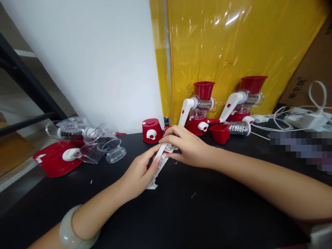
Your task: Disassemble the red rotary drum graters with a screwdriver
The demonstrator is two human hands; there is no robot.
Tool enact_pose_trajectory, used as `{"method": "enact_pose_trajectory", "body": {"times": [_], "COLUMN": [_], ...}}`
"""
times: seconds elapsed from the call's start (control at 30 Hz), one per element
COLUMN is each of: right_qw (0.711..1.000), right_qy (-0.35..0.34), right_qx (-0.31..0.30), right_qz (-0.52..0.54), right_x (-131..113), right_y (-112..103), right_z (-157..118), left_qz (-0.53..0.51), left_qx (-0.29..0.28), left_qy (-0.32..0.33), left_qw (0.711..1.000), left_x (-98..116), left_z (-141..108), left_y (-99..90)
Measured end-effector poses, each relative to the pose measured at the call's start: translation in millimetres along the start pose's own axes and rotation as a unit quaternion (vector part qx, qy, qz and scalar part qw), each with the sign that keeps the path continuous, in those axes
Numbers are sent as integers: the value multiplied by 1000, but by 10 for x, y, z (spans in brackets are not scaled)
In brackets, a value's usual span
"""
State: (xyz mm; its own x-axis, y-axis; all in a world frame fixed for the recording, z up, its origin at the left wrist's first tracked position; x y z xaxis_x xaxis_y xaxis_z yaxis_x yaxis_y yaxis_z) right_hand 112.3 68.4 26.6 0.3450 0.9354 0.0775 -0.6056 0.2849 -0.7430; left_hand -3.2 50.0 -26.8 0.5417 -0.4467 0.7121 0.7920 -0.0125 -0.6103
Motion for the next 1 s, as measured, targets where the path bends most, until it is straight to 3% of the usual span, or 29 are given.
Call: {"method": "enact_pose_trajectory", "body": {"times": [0.23,0.47,1.0], "right_qw": [985,976,959], "right_qy": [43,79,101], "right_qx": [-52,-90,-101], "right_qz": [156,181,245], "right_x": [98,111,129], "right_y": [112,198,260], "right_z": [11,-1,-39], "left_qz": [-13,34,98], "left_qx": [-21,-52,-54], "left_qy": [-15,-44,34], "left_qw": [1000,997,993], "left_x": [-52,-39,48], "left_z": [-10,-19,12], "left_y": [41,93,81]}}
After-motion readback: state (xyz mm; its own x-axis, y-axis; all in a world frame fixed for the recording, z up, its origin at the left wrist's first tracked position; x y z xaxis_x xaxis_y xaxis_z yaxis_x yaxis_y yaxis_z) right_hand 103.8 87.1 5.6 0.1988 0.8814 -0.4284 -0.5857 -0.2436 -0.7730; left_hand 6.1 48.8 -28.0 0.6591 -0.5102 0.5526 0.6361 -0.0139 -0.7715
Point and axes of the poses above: each hand's wrist, its own z-axis towards the middle knuckle, its own y-axis out of the palm, x = y × z, the point moved 10 cm from there along z, towards the middle knuckle, and after that the axes turned 7 degrees about -z, right-handed, at the moved point
